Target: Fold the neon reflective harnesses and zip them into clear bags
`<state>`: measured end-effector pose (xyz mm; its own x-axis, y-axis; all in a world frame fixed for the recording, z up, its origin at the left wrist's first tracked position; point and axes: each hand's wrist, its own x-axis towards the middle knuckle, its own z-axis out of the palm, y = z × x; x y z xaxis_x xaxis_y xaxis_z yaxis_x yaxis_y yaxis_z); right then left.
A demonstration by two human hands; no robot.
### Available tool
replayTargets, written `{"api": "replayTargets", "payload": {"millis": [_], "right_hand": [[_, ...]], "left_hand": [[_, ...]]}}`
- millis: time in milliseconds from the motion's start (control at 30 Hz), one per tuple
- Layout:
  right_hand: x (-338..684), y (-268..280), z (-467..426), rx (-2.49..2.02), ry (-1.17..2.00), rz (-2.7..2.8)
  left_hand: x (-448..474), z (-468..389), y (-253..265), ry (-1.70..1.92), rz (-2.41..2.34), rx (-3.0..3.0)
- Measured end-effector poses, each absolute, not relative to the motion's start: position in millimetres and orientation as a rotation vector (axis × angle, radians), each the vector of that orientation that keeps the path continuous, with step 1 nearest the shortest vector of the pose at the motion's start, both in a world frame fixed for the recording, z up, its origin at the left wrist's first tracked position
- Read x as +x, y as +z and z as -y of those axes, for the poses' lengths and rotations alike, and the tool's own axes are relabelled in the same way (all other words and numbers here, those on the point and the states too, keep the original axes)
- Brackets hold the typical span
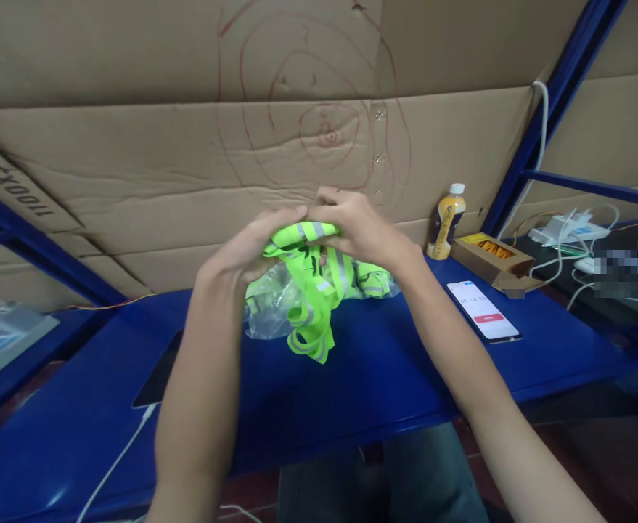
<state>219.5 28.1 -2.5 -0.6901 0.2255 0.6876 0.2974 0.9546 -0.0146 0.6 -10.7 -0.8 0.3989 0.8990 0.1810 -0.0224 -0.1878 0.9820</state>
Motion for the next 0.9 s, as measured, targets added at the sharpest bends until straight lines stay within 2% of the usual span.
{"api": "replayTargets", "payload": {"millis": [200,367,567,767,900], "right_hand": [[205,-7,-22,-0.286,-0.027,2.233],[200,-9,-25,-0.244,0.379,1.956],[218,-4,-31,-0.305,0.636,2.213],[241,0,-32,-0.307,0.834,2.402],[246,2,-31,-0.294,0.85,2.416]], "left_hand": [[-12,20,6,1.049,-0.935,1.674],[-3,30,13,1.408,-1.033,2.246],[7,41,15,1.39,-1.055,2.699],[14,36,13,1.416,-0.99,2.694],[2,24,8,1.204,-0.929,2.513]]}}
